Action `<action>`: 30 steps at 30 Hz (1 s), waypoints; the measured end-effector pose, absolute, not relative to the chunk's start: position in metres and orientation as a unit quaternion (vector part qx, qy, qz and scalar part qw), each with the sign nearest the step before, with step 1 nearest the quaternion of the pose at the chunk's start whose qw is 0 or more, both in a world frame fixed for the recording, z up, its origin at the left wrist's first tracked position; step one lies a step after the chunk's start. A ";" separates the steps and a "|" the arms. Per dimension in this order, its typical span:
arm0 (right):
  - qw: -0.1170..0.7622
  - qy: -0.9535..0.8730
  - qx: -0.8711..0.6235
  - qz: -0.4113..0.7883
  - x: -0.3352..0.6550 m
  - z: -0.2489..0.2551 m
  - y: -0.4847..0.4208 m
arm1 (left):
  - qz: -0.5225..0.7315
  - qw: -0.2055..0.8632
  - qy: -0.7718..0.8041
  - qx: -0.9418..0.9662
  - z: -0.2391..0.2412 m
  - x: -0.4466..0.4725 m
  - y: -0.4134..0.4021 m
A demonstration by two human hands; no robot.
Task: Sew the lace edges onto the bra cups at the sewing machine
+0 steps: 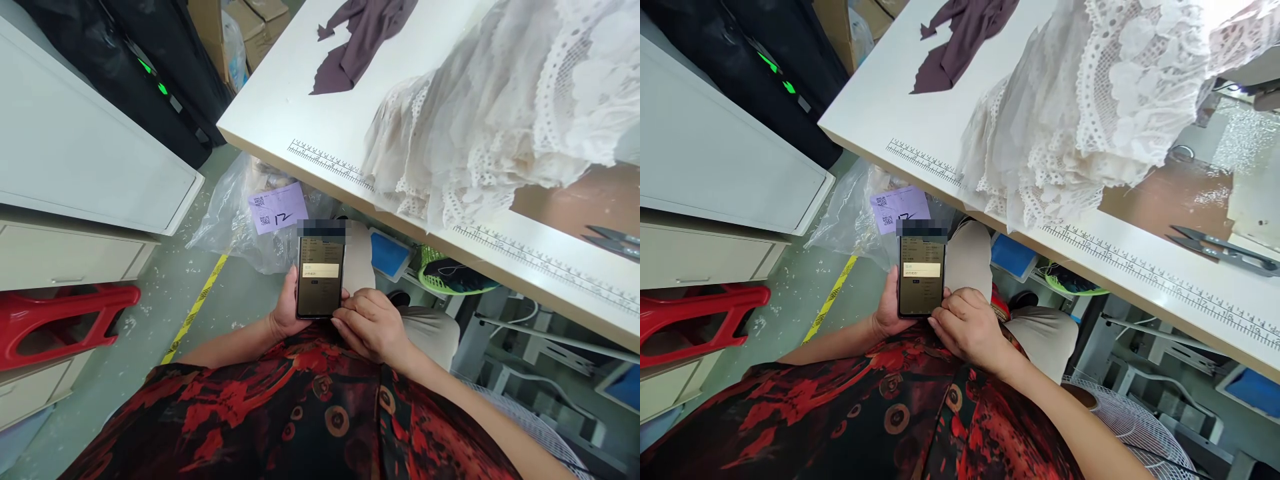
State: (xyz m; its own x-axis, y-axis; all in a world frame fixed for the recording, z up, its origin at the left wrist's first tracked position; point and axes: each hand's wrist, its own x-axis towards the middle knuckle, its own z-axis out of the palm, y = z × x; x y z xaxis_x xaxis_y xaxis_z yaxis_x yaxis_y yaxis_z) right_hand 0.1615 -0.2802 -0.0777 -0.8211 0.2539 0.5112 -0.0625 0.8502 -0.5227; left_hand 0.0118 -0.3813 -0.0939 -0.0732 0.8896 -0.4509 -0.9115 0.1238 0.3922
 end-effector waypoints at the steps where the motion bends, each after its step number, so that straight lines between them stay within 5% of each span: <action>1: 0.296 -0.915 -0.050 0.268 0.161 -0.078 -0.280 | 0.661 0.679 0.317 -0.023 -0.094 0.012 -0.382; 30: 0.323 -0.911 -0.129 0.222 0.150 -0.071 -0.274 | 0.692 0.624 0.358 -0.063 -0.102 0.015 -0.387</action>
State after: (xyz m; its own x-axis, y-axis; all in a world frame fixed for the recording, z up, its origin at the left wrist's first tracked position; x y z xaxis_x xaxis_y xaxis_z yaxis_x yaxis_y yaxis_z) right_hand 0.1502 -0.2740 -0.0714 -0.7580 0.3792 0.5308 0.0922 0.8678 -0.4883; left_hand 0.0150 -0.3865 -0.1018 -0.2136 0.8186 -0.5331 -0.9082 0.0346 0.4170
